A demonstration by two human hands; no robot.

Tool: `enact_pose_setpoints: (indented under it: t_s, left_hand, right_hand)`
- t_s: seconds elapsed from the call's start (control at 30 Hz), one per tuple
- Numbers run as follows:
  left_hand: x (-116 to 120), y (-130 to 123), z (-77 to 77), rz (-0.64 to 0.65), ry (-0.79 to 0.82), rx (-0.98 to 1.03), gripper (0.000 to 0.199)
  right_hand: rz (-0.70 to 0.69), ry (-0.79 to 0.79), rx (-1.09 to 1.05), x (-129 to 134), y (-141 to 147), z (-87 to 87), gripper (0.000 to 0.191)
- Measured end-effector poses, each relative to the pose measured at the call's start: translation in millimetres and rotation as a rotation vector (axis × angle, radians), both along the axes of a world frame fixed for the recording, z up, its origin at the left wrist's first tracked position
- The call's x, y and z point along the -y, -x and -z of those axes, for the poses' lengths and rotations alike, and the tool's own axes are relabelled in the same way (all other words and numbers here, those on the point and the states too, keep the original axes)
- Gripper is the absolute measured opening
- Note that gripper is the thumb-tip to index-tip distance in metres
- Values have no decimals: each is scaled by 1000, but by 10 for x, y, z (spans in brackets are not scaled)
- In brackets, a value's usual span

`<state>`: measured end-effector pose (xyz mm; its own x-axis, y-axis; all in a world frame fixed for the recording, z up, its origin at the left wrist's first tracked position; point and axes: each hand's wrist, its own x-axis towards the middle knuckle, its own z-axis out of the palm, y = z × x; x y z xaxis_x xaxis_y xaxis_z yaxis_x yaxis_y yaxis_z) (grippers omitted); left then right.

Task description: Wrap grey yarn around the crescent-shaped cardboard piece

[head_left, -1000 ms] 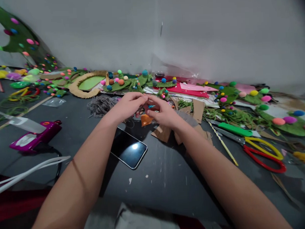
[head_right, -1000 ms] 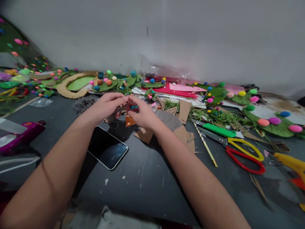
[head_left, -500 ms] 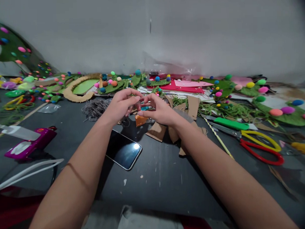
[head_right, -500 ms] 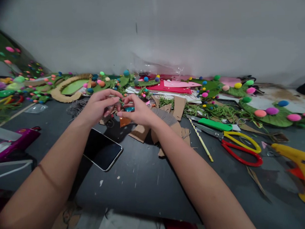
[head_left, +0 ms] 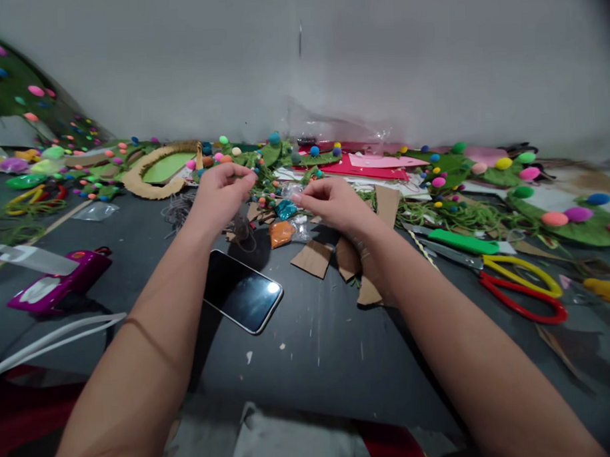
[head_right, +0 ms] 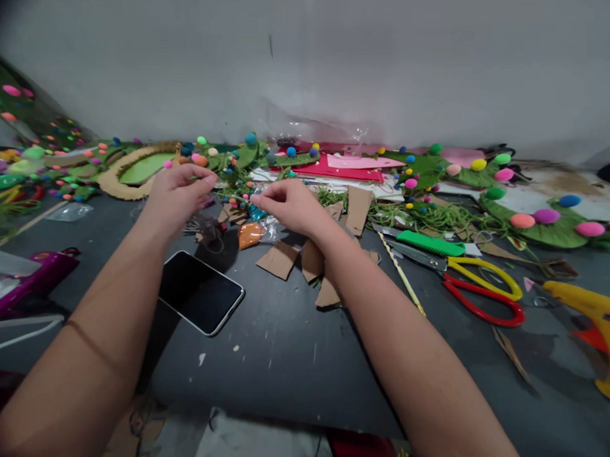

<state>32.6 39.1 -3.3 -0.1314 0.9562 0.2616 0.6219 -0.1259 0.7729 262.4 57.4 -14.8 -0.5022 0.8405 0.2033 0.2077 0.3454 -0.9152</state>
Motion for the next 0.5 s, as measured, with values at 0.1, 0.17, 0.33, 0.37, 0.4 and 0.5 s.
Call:
enact_pose_setpoints:
  t_s: [0.1, 0.17, 0.33, 0.37, 0.4, 0.5]
  left_hand:
    - [-34, 83, 9, -146, -52, -27, 22]
    - [-32, 102, 1, -207, -66, -84, 21]
    - [-33, 89, 42, -230, -91, -170, 18]
    - [-42, 96, 66, -226, -91, -188, 18]
    - [-52, 109, 93, -225, -87, -217, 18]
    - [-80, 166, 163, -224, -33, -338, 23]
  right_hand:
    - [6, 9, 22, -21, -159, -91, 43]
    - [14, 61, -76, -51, -265, -158, 45]
    - [254, 163, -452, -86, -699, -418, 46]
    - [299, 168, -481, -67, -826, -473, 51]
    - [346, 170, -527, -37, -963, -519, 56]
    - [394, 103, -479, 114, -1374, -564, 58]
